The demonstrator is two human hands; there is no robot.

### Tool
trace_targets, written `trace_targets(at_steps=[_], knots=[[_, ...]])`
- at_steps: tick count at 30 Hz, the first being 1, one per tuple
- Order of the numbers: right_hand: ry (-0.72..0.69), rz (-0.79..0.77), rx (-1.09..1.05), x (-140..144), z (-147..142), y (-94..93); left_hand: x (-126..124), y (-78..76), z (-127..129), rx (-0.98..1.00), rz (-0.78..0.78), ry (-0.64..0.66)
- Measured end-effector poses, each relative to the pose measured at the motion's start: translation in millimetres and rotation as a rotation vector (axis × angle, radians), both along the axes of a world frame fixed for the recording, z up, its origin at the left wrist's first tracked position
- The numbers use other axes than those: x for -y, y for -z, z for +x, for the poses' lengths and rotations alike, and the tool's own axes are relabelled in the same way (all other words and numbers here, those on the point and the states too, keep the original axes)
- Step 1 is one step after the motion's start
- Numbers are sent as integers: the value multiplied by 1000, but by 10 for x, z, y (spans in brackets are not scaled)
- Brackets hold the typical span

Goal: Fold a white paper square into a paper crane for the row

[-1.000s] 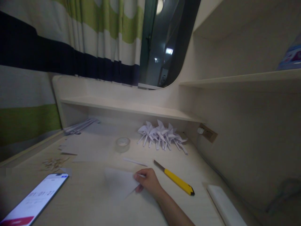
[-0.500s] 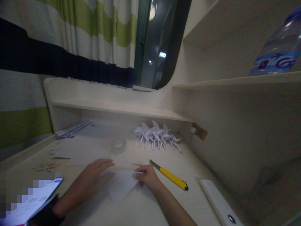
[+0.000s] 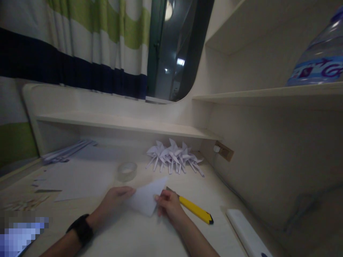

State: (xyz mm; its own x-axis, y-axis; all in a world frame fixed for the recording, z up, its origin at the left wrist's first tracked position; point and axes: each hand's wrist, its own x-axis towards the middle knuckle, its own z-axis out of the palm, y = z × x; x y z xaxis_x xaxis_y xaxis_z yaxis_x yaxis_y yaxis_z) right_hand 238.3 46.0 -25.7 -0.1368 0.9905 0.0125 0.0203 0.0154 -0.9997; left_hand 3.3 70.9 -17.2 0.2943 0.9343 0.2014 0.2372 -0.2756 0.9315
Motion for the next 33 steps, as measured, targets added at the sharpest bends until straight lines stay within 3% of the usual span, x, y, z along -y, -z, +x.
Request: trace_targets(at_steps=[3,8,15,19,24,33], knots=[[44,23,68,25,-109,38,19,0,6,60,-33,-57],[178,60,119,16,-142,-32,8,12,-37,116,-11,-292],[235,30,135,-111,-210,-83,220,75,115,-415,461,-242],[225,37,119,-131,-235,-43,254,160,152,-598,590,-202],[216,47,118,-72,-204,-46,223,246,125,-593,581,-165],[121,-22,-106,3,-168,0,270,155,143,-516,493,-194]])
